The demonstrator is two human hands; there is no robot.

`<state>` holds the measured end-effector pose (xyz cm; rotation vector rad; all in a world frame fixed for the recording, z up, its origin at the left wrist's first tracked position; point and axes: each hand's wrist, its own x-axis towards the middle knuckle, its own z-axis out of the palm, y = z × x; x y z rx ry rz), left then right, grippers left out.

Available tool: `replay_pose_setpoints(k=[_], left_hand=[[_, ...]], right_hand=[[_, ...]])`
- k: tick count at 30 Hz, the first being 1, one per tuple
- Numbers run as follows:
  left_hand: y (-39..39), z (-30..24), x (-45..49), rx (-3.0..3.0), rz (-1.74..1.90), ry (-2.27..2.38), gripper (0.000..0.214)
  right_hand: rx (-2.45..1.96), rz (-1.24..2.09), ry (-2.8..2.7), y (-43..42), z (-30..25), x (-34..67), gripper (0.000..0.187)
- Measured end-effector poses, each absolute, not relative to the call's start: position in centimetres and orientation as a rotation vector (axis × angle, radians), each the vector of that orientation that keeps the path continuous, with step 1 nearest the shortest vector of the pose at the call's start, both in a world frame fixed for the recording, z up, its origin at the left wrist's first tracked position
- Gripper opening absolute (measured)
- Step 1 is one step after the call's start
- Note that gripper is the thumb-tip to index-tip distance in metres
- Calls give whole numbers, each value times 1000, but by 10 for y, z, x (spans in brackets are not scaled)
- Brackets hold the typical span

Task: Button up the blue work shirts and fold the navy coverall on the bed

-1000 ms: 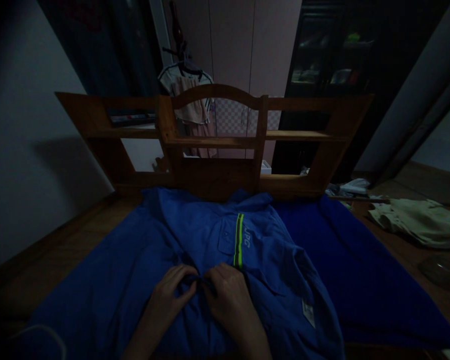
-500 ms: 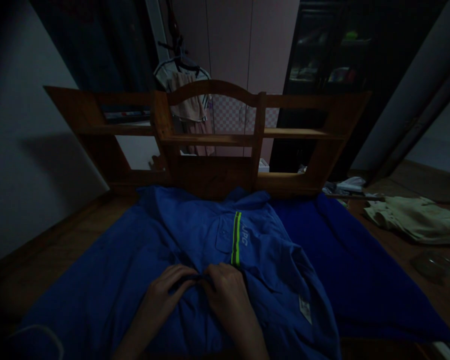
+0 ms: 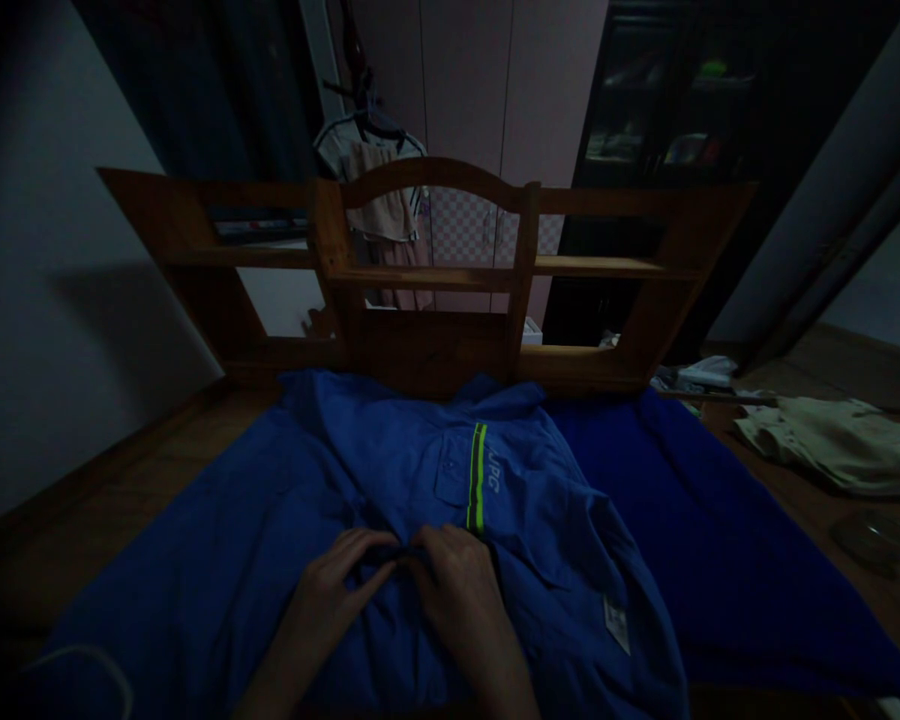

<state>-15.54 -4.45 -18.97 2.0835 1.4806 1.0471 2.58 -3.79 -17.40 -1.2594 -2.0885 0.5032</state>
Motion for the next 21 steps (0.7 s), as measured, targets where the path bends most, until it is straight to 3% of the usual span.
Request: replay_pose_setpoints(k=[21], left_hand=[[-45,-182,-149,1956,1005,1592,27]], right_hand=[[-1109,353,-2130,-38,-182,24,21]])
